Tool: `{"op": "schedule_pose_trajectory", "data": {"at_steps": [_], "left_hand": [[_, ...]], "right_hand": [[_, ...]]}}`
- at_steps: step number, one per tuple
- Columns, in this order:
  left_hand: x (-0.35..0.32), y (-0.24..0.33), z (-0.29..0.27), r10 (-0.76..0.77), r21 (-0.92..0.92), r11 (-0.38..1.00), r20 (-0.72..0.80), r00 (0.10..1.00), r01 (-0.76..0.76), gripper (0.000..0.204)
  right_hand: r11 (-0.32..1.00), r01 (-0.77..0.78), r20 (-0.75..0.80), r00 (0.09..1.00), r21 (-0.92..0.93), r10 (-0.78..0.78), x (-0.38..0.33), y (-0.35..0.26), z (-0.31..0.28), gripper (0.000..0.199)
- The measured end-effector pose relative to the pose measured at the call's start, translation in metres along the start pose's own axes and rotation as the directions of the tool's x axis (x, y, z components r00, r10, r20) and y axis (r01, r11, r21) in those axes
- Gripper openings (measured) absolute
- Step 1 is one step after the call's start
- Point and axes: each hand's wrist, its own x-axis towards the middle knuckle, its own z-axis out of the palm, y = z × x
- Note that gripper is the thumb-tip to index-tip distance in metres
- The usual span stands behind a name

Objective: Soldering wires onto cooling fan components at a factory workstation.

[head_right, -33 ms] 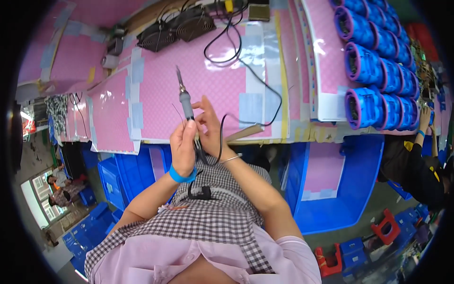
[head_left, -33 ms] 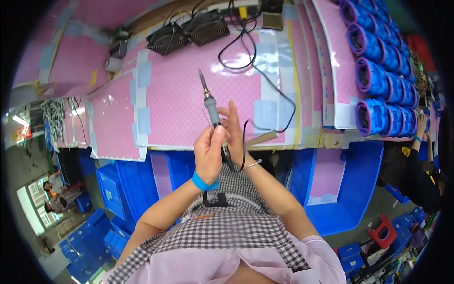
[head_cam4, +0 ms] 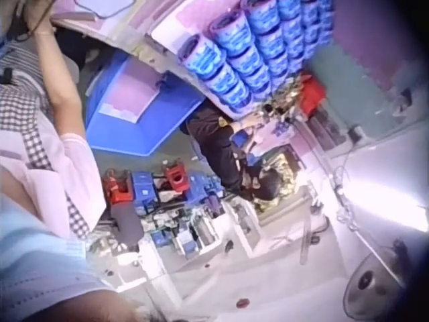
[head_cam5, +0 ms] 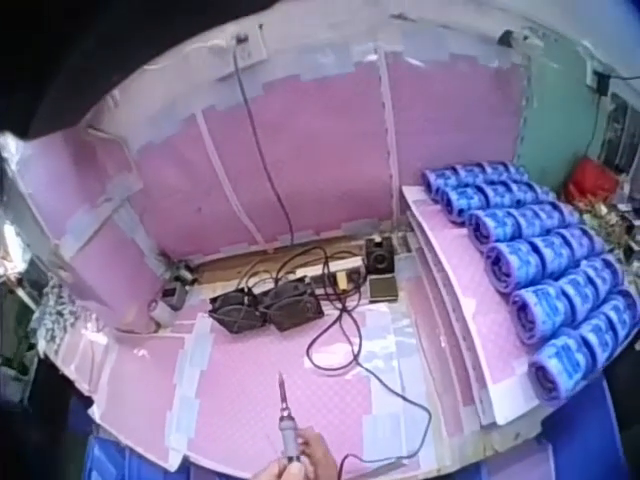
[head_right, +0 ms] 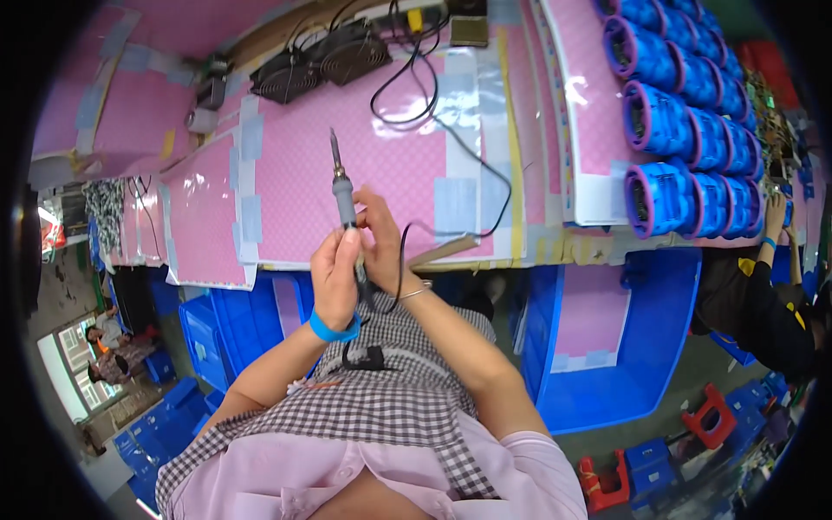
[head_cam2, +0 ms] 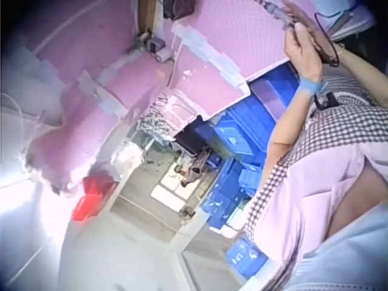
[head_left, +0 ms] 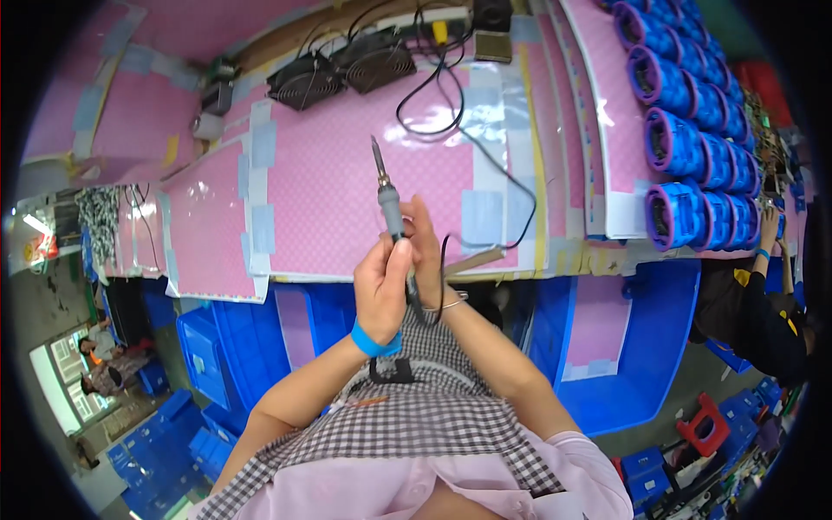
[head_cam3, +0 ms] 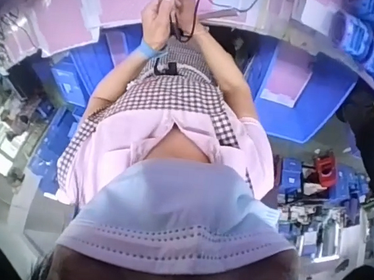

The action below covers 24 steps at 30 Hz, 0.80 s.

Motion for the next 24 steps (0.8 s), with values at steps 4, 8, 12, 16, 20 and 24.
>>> {"op": "schedule_pose_trajectory", "data": {"at_steps": [4, 8, 12, 16, 20, 24], "left_hand": [[-0.002, 0.005, -0.012, -0.117, -0.032, 0.992, 0.079, 0.99, 0.12, 0.021], [-0.002, 0.005, -0.015, -0.164, 0.061, 0.986, 0.163, 0.973, 0.156, 0.019], [-0.004, -0.02, -0.032, 0.029, 0.054, 0.998, 0.058, 0.998, -0.032, 0.015], [0.018, -0.061, -0.076, -0.007, 0.175, 0.983, -0.218, 0.976, 0.046, 0.021], [0.036, -0.055, -0.075, -0.161, -0.095, 0.984, -0.141, 0.977, 0.149, 0.026], [0.037, -0.072, -0.046, -0.049, -0.154, 0.986, 0.146, 0.988, 0.072, 0.026]], "right_hand": [[0.86, 0.439, 0.113, 0.899, -0.259, -0.424, 0.02, -0.011, -0.008, 0.042], [0.78, 0.541, 0.186, 0.841, -0.314, -0.508, 0.038, -0.03, -0.011, 0.037], [0.76, 0.473, -0.029, 0.841, -0.446, -0.54, 0.041, -0.028, -0.017, 0.024], [0.988, -0.093, -0.322, 0.946, -0.127, 0.048, 0.041, -0.034, -0.042, 0.016], [0.964, -0.161, -0.172, 0.965, 0.212, 0.199, 0.043, -0.033, -0.064, 0.028], [0.986, -0.157, 0.012, 0.988, 0.053, 0.156, 0.041, -0.029, -0.067, 0.037]]}}
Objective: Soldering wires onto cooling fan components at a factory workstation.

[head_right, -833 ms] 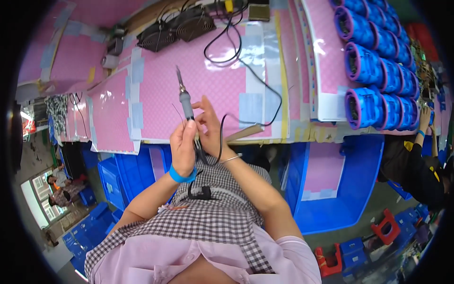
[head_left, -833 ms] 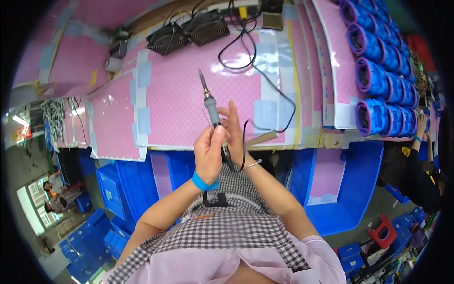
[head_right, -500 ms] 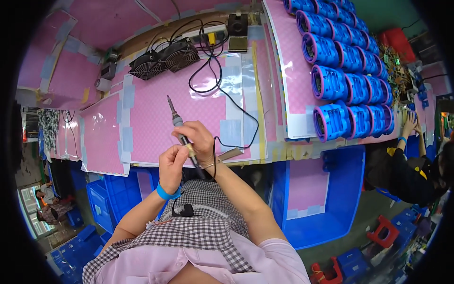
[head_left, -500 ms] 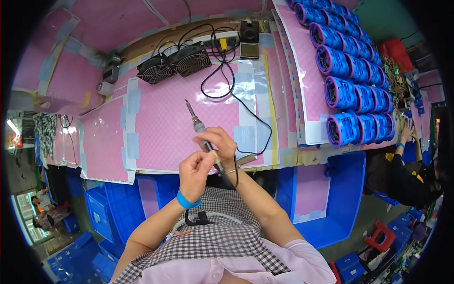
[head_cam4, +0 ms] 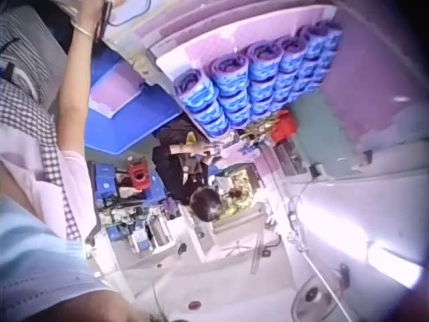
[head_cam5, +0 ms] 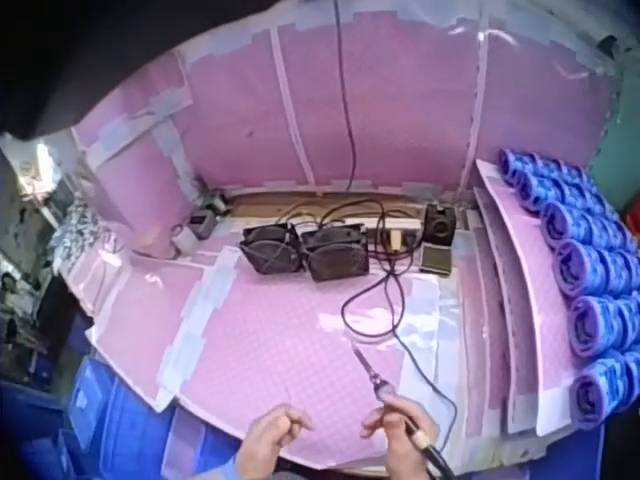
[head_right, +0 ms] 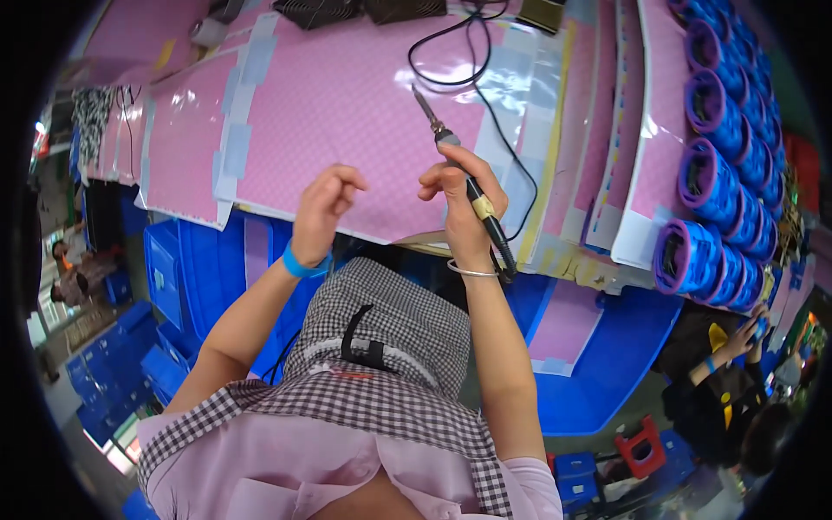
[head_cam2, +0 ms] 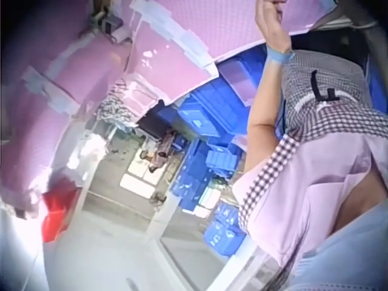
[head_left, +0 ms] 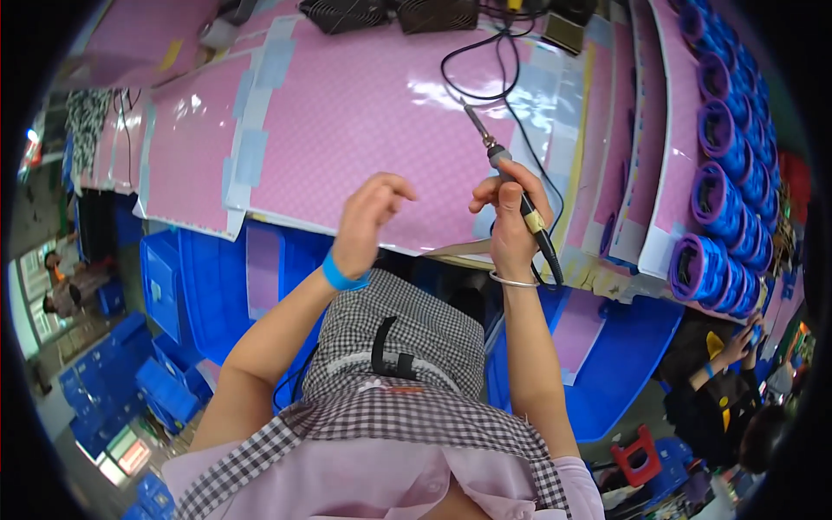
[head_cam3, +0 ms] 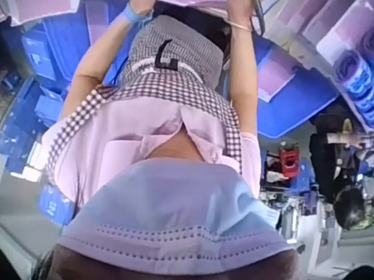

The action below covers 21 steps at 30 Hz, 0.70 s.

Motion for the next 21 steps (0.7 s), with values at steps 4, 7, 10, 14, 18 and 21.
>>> {"op": "schedule_pose_trajectory", "data": {"at_steps": [4, 7, 10, 14, 18, 21], "left_hand": [[-0.005, 0.002, 0.018, 0.087, 0.197, 0.975, 0.104, 0.991, -0.106, 0.026], [-0.014, 0.009, 0.019, 0.198, 0.349, 0.896, 0.239, 0.951, -0.274, 0.023], [-0.02, 0.01, 0.005, 0.112, 0.37, 0.914, 0.164, 0.98, -0.167, 0.02], [-0.032, -0.008, -0.045, 0.014, 0.485, 0.874, 0.049, 0.999, -0.036, 0.018], [-0.079, -0.018, -0.067, 0.453, 0.751, 0.647, -0.244, 0.857, -0.128, 0.019], [-0.144, -0.093, -0.036, 0.141, 0.601, 0.771, 0.159, 0.977, -0.209, 0.011]], "right_hand": [[0.948, 0.029, 0.117, 0.993, -0.316, 0.008, 0.001, -0.001, 0.022, 0.026], [0.878, 0.115, 0.104, 0.992, -0.465, -0.075, -0.004, -0.018, 0.042, 0.03], [0.858, 0.314, 0.188, 0.948, -0.406, -0.257, -0.004, -0.012, 0.048, 0.025], [0.843, 0.372, 0.055, 0.923, -0.389, -0.382, 0.009, -0.006, 0.038, 0.028], [0.906, 0.381, -0.026, 0.919, -0.185, -0.392, 0.024, -0.011, 0.04, 0.031], [0.88, 0.424, 0.059, 0.905, -0.215, -0.422, 0.025, -0.008, 0.033, 0.029]]}}
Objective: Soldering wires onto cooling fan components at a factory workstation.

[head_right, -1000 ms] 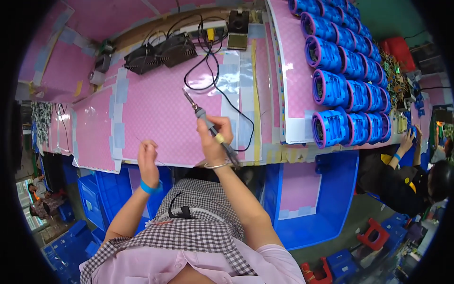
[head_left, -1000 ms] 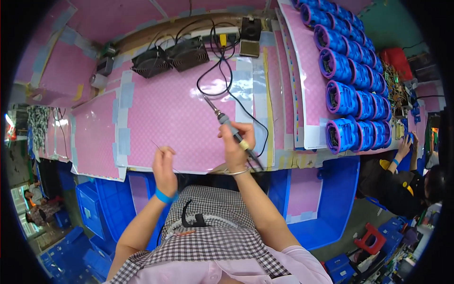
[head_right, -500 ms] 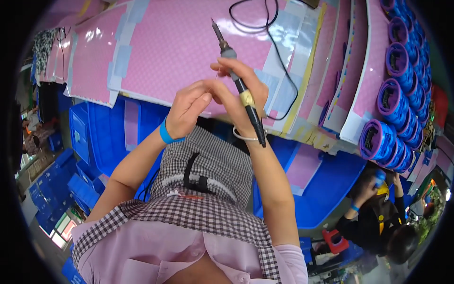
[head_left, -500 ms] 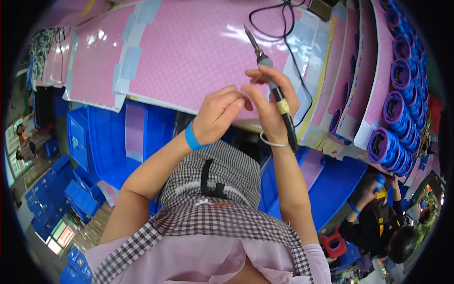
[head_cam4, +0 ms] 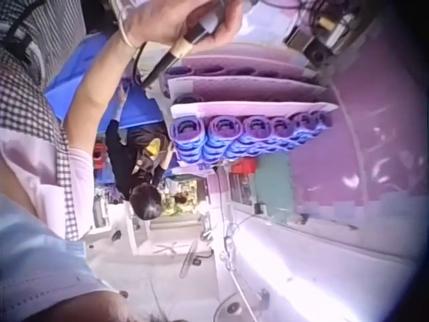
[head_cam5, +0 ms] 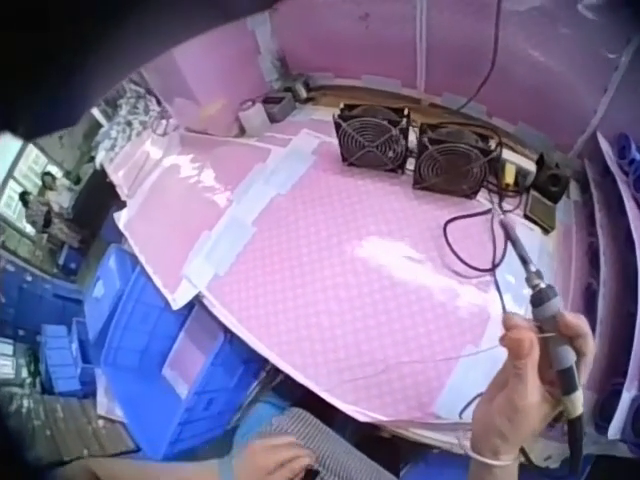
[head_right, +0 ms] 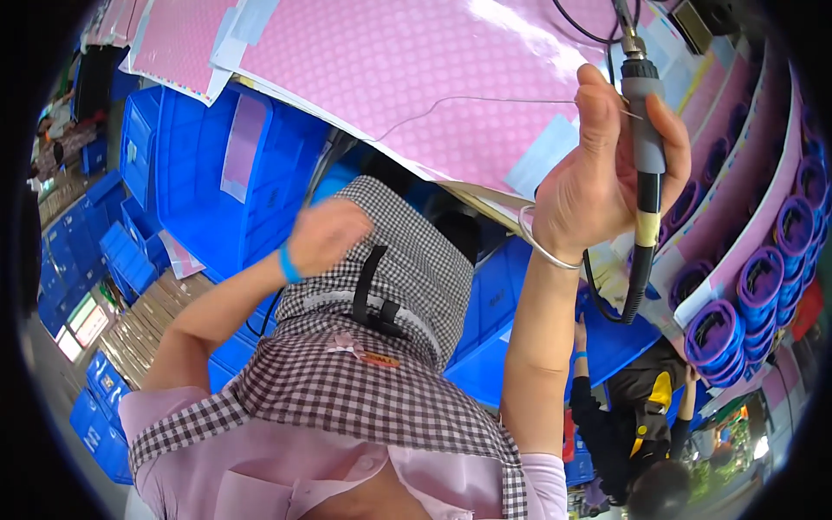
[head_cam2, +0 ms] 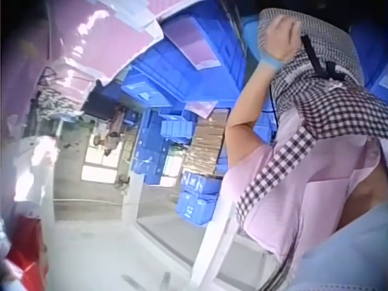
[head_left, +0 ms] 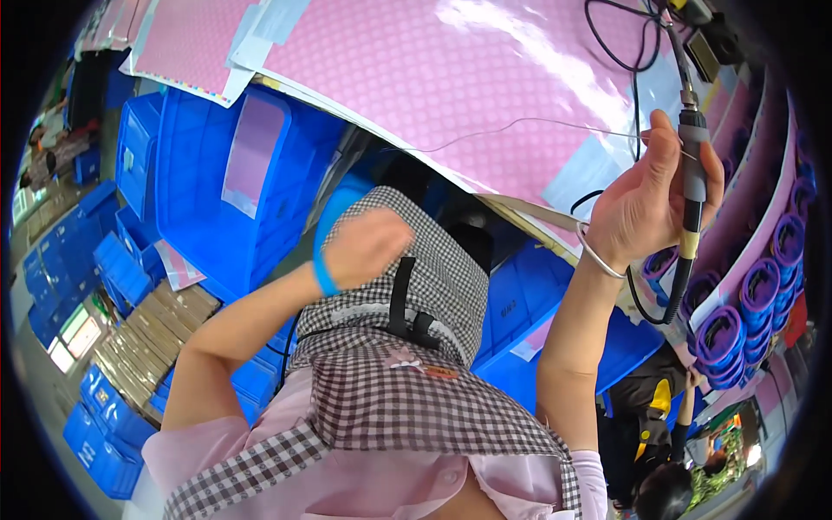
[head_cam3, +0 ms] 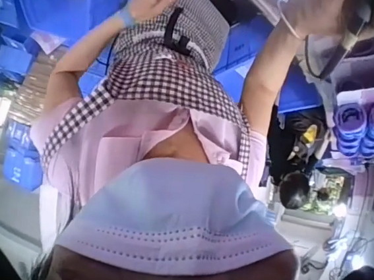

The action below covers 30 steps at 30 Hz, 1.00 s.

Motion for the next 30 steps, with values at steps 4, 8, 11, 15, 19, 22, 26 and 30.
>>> {"op": "schedule_pose_trajectory", "data": {"at_steps": [4, 8, 11, 15, 19, 22, 26, 30], "left_hand": [[0.012, -0.114, 0.168, -0.439, 0.209, 0.898, 0.36, 0.823, 0.388, 0.021], [-0.015, -0.249, 0.262, -0.475, 0.515, 0.837, 0.516, 0.712, 0.185, 0.032], [0.021, -0.232, 0.269, -0.449, 0.471, 0.864, 0.556, 0.699, 0.181, 0.034], [0.053, -0.223, 0.267, -0.429, 0.444, 0.879, 0.572, 0.699, 0.176, 0.036], [0.065, -0.207, 0.255, -0.43, 0.427, 0.883, 0.567, 0.703, 0.196, 0.038], [0.075, -0.203, 0.238, -0.435, 0.408, 0.884, 0.546, 0.716, 0.227, 0.039], [0.072, -0.204, 0.241, -0.415, 0.342, 0.904, 0.549, 0.725, 0.258, 0.041], [0.066, -0.199, 0.252, -0.348, 0.253, 0.936, 0.574, 0.741, 0.244, 0.043]], "right_hand": [[1.0, -0.009, 0.08, 0.997, 0.003, 0.008, -0.013, 0.029, -0.012, 0.03], [0.999, -0.037, 0.203, 0.979, 0.013, 0.034, -0.031, 0.05, -0.008, 0.034], [0.996, 0.023, 0.246, 0.968, 0.091, -0.044, -0.034, 0.06, -0.016, 0.037], [0.972, 0.214, 0.365, 0.901, 0.093, -0.233, -0.044, 0.075, -0.013, 0.039], [0.927, 0.375, 0.353, 0.868, -0.005, -0.349, -0.058, 0.082, -0.003, 0.035], [0.902, 0.429, 0.446, 0.819, -0.056, -0.362, -0.065, 0.081, -0.005, 0.035], [0.865, 0.489, 0.539, 0.76, -0.108, -0.362, -0.075, 0.075, -0.006, 0.033], [0.825, 0.536, 0.4, 0.806, -0.178, -0.437, -0.076, 0.088, -0.012, 0.033]]}}
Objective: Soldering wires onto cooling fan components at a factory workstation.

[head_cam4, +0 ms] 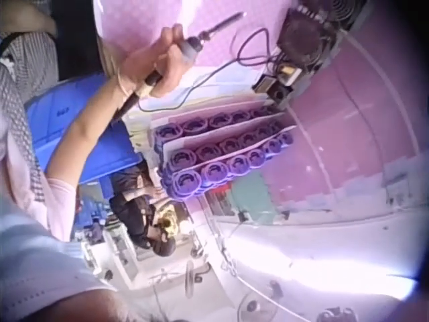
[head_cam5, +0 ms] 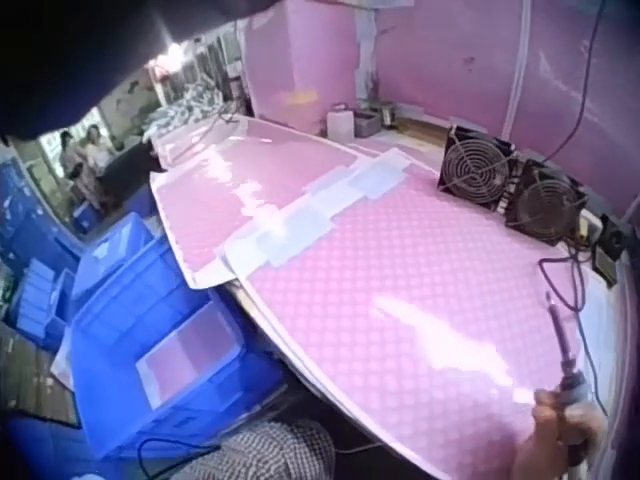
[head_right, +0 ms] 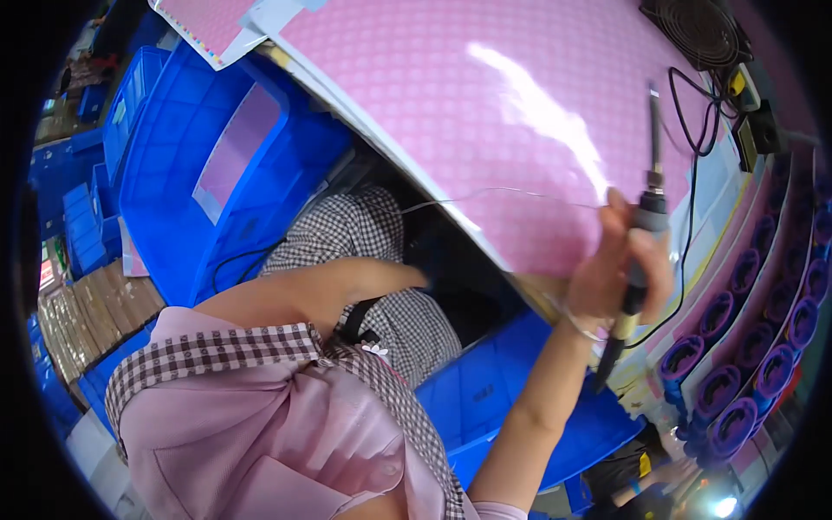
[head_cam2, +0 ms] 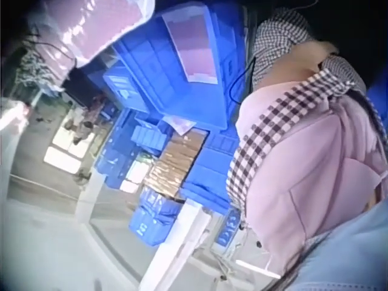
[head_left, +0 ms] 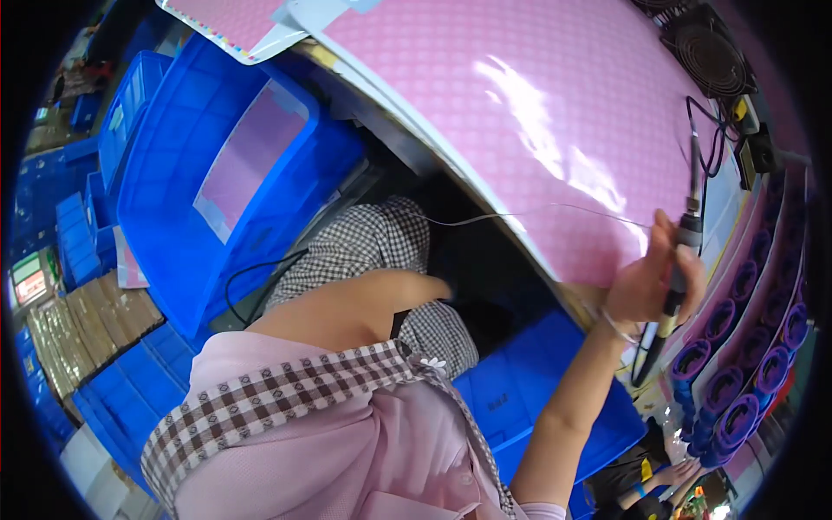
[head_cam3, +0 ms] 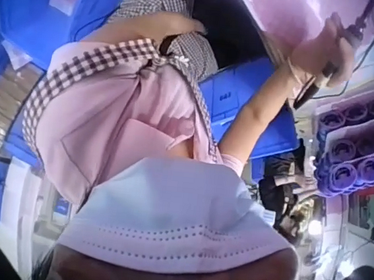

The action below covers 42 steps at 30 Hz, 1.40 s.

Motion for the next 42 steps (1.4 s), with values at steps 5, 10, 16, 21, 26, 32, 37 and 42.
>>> {"op": "schedule_pose_trajectory", "data": {"at_steps": [5, 10, 16, 21, 26, 32, 37, 42], "left_hand": [[0.002, 0.003, 0.043, 0.18, -0.188, 0.96, -0.156, 0.971, -0.208, 0.046], [-0.151, 0.04, -0.039, 0.603, -0.486, 0.587, -0.272, 0.75, -0.648, 0.039], [-0.216, -0.018, -0.092, 0.615, -0.492, 0.582, -0.255, 0.746, -0.648, 0.039], [-0.249, -0.032, -0.154, 0.545, -0.535, 0.445, -0.475, 0.691, -0.718, 0.02], [-0.276, -0.027, -0.182, 0.392, -0.315, 0.451, -0.771, 0.502, -0.835, 0.016], [-0.274, -0.04, -0.137, 0.431, -0.23, 0.547, -0.747, 0.506, -0.805, 0.014], [-0.207, -0.105, -0.133, -0.418, -0.632, 0.559, -0.774, 0.476, -0.537, 0.024], [-0.079, -0.171, -0.161, -0.521, -0.918, -0.333, -0.011, 0.853, -0.215, 0.038]], "right_hand": [[0.991, -0.071, -0.192, 0.98, -0.111, 0.049, 0.015, -0.004, 0.014, 0.002], [0.997, -0.074, -0.342, 0.938, -0.025, 0.061, 0.059, -0.07, 0.038, 0.019], [0.98, -0.087, -0.248, 0.968, -0.177, 0.041, 0.059, -0.112, 0.079, 0.017], [0.989, -0.106, -0.263, 0.962, -0.103, 0.076, 0.061, -0.131, 0.094, 0.021], [0.988, -0.156, -0.309, 0.941, -0.024, 0.141, 0.051, -0.144, 0.082, 0.018], [0.995, -0.1, -0.229, 0.969, -0.026, 0.091, 0.021, -0.148, 0.087, 0.027], [0.998, 0.021, -0.247, 0.969, 0.055, -0.007, 0.022, -0.152, 0.052, 0.027], [0.996, 0.049, -0.245, 0.969, 0.077, -0.028, 0.012, -0.15, 0.035, 0.03]]}}
